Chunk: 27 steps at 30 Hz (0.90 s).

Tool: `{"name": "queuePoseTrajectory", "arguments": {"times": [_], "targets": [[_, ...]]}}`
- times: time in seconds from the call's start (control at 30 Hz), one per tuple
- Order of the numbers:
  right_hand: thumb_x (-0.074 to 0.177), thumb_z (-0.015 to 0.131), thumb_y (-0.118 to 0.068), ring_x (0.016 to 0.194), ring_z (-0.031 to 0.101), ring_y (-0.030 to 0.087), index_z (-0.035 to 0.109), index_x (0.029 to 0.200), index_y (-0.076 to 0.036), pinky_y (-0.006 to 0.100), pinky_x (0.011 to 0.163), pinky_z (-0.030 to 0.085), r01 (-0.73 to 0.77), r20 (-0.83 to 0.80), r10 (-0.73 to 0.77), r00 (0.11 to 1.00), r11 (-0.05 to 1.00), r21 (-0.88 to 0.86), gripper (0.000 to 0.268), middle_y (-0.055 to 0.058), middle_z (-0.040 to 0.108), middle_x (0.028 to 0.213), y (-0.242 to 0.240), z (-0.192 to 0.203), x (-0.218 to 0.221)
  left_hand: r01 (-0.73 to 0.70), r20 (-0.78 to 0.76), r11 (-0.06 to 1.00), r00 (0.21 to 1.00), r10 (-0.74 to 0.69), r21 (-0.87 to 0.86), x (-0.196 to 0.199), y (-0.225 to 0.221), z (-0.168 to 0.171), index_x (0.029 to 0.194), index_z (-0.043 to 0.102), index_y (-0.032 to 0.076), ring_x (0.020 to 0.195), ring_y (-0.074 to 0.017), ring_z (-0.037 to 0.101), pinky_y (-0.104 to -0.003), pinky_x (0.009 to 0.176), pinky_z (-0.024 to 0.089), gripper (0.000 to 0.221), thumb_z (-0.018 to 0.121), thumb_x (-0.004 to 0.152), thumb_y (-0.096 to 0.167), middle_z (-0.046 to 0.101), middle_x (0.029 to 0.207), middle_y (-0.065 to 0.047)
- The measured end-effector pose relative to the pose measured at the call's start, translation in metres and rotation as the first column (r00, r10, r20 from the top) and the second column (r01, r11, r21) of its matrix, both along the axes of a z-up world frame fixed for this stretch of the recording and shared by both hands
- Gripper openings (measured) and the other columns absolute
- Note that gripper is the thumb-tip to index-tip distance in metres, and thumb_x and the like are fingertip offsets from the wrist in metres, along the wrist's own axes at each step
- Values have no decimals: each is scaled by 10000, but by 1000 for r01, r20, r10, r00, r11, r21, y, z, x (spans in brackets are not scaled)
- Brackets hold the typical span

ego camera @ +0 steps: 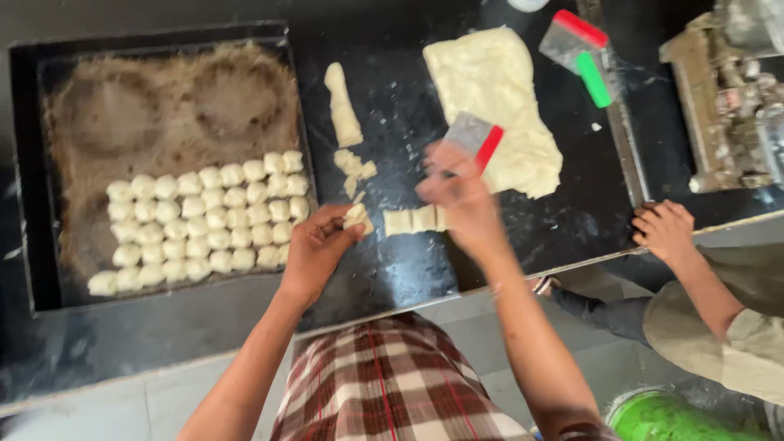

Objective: The person shapes small pieces of dough into balls and arranges them in a metal tray, using their hands and a bench scraper to divide the dough on the worktable.

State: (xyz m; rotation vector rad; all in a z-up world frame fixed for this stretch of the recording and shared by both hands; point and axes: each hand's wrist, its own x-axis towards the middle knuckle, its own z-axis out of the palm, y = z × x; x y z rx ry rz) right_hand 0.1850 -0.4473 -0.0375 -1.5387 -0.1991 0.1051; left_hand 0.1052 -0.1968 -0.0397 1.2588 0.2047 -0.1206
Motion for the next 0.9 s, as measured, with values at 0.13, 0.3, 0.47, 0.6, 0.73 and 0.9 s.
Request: {"name": "queuePoseTrajectory", "arguments": {"times": [0.13,0.3,0.47,0.6,0.73,0.9], "targets": [[968,706,-34,950,711,237,741,1128,-30,333,824,560,0,340,185,922,879,-477,164,94,744,1057,85,-27,-17,-191,-20,977,981,193,92,3,30,6,1191,666,-72,875,-129,672,-336,766,602,247,678,960,16,705,1020,-63],[898,679,8,888,704,267,752,1098,-22,347,801,560,-51,244,273,931,757,-651,215,132,720,996,123,-69,1,-334,-37,943,942,334,9,-14,77,-4,1307,578,-61,960,-119,676,-304,930,610,343,629,990,59,661,1071,-48],[963,705,-46,1003,678,127,711,1160,-13,282,882,561,-223,-3,224,975,972,-77,200,67,726,1114,146,-23,-16,-379,-176,917,918,355,-126,-35,100,-13,1290,563,-46,936,-110,681,-241,847,546,376,653,944,70,703,1047,-51],[891,764,-32,958,659,145,703,1131,-12,293,823,586,-319,35,327,944,937,-139,248,85,692,1137,178,19,-51,-175,-56,984,983,174,-23,-54,105,-9,1252,655,-79,862,-83,611,-234,743,494,321,688,950,26,700,980,-47],[897,795,-13,1007,735,207,752,1093,-18,329,842,591,-305,235,431,871,851,-428,201,110,739,1127,197,50,-47,-95,90,986,992,83,139,-54,127,7,1177,663,-83,877,-66,621,-231,754,508,254,695,936,-12,706,964,-34],[810,759,-41,1092,684,374,754,1127,-27,439,934,559,24,742,472,477,836,-548,317,140,717,1183,227,71,-77,-148,-63,967,988,137,-207,-62,161,39,1234,653,-59,915,-105,676,-256,845,546,291,618,947,-17,734,1036,-74]]}}
